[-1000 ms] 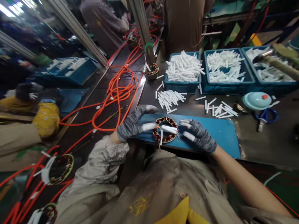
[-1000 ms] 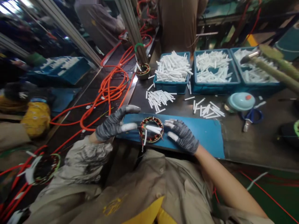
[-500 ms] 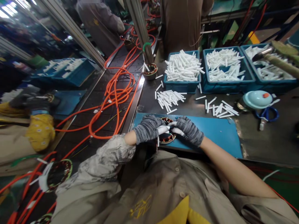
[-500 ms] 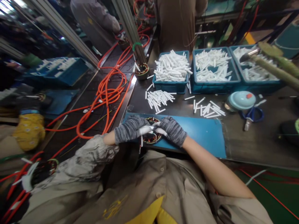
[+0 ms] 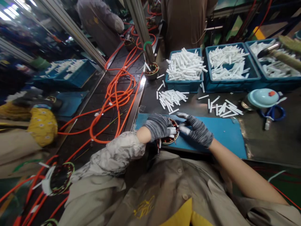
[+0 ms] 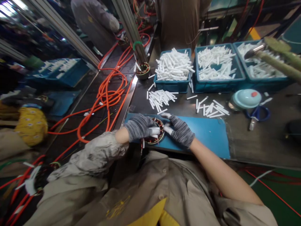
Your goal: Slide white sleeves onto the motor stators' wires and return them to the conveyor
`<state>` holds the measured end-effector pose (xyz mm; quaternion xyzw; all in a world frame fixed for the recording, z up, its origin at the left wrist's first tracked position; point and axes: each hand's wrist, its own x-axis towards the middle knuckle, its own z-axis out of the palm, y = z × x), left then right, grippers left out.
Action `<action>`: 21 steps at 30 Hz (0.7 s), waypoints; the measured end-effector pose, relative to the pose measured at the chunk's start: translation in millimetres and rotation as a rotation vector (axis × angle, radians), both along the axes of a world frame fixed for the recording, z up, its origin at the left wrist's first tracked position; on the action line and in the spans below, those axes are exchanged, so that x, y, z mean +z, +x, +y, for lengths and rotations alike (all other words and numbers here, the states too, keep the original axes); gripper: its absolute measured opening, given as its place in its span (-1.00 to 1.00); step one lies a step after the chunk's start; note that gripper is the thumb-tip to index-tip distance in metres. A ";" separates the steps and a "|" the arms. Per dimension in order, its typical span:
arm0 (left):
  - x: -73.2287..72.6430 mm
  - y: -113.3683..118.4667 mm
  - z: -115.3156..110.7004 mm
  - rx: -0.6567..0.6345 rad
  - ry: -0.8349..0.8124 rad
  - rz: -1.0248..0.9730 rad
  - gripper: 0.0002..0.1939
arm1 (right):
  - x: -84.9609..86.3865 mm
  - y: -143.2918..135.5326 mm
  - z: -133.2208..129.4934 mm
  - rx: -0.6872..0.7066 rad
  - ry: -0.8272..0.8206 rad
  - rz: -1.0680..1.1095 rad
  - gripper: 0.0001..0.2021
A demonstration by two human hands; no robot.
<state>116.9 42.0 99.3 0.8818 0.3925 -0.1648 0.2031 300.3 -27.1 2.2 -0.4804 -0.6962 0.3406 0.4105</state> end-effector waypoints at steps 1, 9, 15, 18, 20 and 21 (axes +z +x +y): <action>0.0 6.8 -2.8 -0.031 0.051 0.048 -0.62 | 0.6 3.9 -3.7 -0.009 -0.043 0.059 -0.53; -26.0 -7.7 33.2 -0.040 0.018 -0.243 -0.07 | -9.9 20.7 -40.1 -0.230 -0.069 0.042 -0.70; -30.8 -21.2 41.7 0.063 0.107 -0.412 -0.27 | -6.6 10.3 -36.5 -0.134 0.074 0.011 -0.79; -28.7 -36.0 20.7 -0.123 0.238 -0.504 -0.49 | -7.7 6.4 -34.3 -0.031 0.137 -0.012 -0.75; -33.2 -43.3 8.1 -0.250 0.258 -0.486 -0.58 | -8.9 1.4 -30.5 0.035 0.137 -0.006 -0.71; -36.9 -45.3 4.0 -0.286 0.249 -0.466 -0.60 | -8.7 -1.8 -27.3 0.052 0.118 0.006 -0.71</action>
